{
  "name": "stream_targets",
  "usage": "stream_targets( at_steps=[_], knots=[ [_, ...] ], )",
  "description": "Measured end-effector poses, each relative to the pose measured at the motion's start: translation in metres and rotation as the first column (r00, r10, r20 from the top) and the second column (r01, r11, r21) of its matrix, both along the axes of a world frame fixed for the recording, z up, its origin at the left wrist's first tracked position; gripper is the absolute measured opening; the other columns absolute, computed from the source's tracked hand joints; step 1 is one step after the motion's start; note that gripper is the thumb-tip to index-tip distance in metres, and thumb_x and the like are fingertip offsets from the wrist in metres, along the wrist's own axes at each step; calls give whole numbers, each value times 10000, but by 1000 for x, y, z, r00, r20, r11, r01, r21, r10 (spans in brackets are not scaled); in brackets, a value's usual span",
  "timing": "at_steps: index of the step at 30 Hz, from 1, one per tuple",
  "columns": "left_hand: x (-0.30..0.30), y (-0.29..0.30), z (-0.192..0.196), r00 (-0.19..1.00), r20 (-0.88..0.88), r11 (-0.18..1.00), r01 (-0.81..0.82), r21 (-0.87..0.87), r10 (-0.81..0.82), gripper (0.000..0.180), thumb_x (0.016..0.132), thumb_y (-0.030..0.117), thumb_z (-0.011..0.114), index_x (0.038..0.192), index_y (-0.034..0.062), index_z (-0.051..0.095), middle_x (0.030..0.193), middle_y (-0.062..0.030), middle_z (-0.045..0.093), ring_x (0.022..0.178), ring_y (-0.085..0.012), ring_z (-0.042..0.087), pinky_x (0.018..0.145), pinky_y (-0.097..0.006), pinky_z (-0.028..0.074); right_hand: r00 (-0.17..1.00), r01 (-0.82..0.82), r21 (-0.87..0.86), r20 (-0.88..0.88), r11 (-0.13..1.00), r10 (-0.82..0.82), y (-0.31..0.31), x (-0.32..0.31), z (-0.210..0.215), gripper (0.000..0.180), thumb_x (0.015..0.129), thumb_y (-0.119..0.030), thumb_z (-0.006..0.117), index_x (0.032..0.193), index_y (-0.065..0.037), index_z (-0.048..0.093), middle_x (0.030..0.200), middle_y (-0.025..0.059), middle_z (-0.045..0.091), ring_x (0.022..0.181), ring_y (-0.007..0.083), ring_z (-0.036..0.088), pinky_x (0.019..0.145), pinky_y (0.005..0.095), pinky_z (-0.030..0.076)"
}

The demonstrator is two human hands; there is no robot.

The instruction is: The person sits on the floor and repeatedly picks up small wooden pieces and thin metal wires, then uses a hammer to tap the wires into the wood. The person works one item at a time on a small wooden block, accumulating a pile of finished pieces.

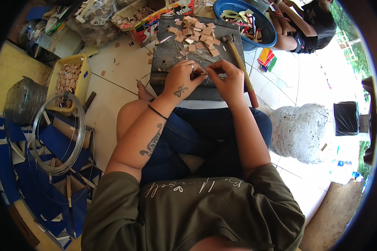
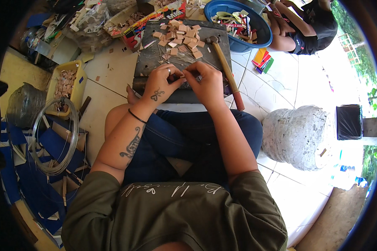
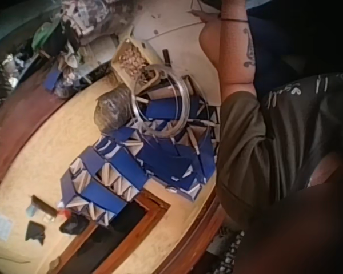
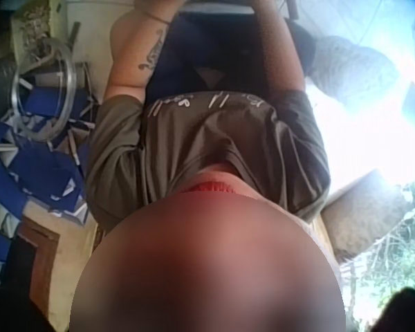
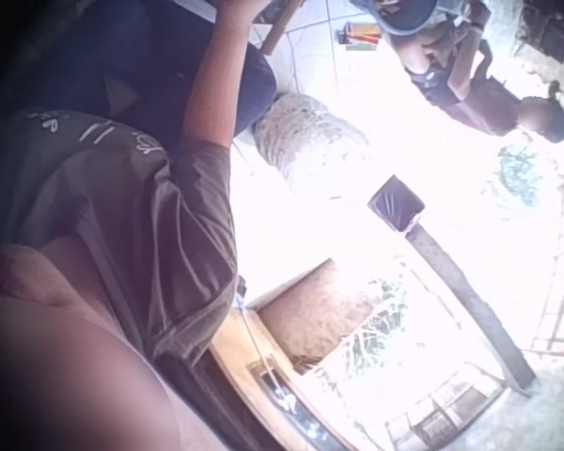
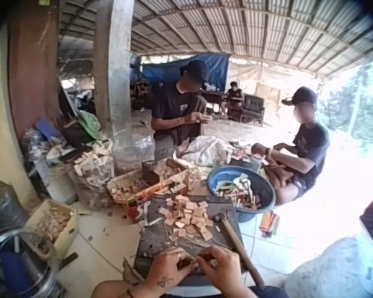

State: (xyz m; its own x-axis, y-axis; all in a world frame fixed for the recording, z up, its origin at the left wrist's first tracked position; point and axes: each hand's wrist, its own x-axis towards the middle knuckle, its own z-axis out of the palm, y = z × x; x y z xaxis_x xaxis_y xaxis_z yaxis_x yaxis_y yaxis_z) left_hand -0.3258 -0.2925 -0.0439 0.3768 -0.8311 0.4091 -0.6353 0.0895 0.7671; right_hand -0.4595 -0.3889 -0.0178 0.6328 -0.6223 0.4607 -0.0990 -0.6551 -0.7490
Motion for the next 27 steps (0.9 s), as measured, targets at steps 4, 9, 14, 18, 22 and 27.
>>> stream_targets(
  at_steps=[4, 9, 14, 18, 22, 27],
  knots=[
    [0, 1, 1, 1000, 16, 1000, -5, 8, 5, 160, 735, 144, 774, 797, 30, 681, 771, -67, 647, 634, -218, 588, 604, -333, 484, 997, 56, 138, 48, 989, -63, 2, 1, -1, 93, 779, -47, 733, 809, 3, 661, 742, 99, 684, 679, 171, 681, 655, 278, 524],
    [0, 1, 1, 1000, 1, 1000, 7, -8, -7, 156, 732, 134, 773, 802, 32, 680, 774, -67, 647, 637, -218, 583, 602, -334, 480, 998, 32, 70, 52, 997, -35, 1, 0, -2, 93, 785, -48, 735, 804, 3, 659, 734, 98, 681, 671, 161, 680, 635, 272, 519],
    [0, 0, 1, 1000, -3, 1000, 11, -11, -11, 158, 731, 133, 773, 807, 30, 680, 776, -68, 647, 636, -219, 582, 604, -333, 479, 999, 27, 16, 34, 1000, -27, 1, -1, -1, 89, 786, -43, 730, 800, 4, 656, 728, 101, 676, 668, 161, 679, 621, 275, 514],
    [0, 1, 1, 1000, -8, 1000, 4, 9, -4, 160, 732, 134, 773, 808, 30, 679, 773, -68, 644, 643, -221, 585, 608, -333, 480, 999, 22, 18, 35, 1000, -23, 2, -1, 0, 87, 787, -41, 728, 799, 4, 654, 732, 101, 676, 670, 163, 678, 619, 275, 513],
    [1, 1, 0, 1000, -3, 1000, 8, 6, -8, 160, 732, 136, 771, 808, 30, 679, 772, -68, 642, 651, -221, 589, 612, -332, 482, 999, 16, 11, 42, 1000, -16, 2, -1, -1, 83, 789, -41, 723, 800, 2, 654, 735, 103, 677, 669, 168, 679, 620, 279, 515],
    [1, 1, 1, 1000, -11, 1000, 11, 2, -11, 157, 743, 146, 760, 811, 33, 677, 779, -68, 641, 652, -221, 585, 611, -334, 481, 1000, 6, -45, 7, 999, -5, 3, -1, 0, 79, 783, -46, 716, 803, -5, 651, 760, 113, 671, 694, 217, 670, 634, 303, 514]
  ],
)
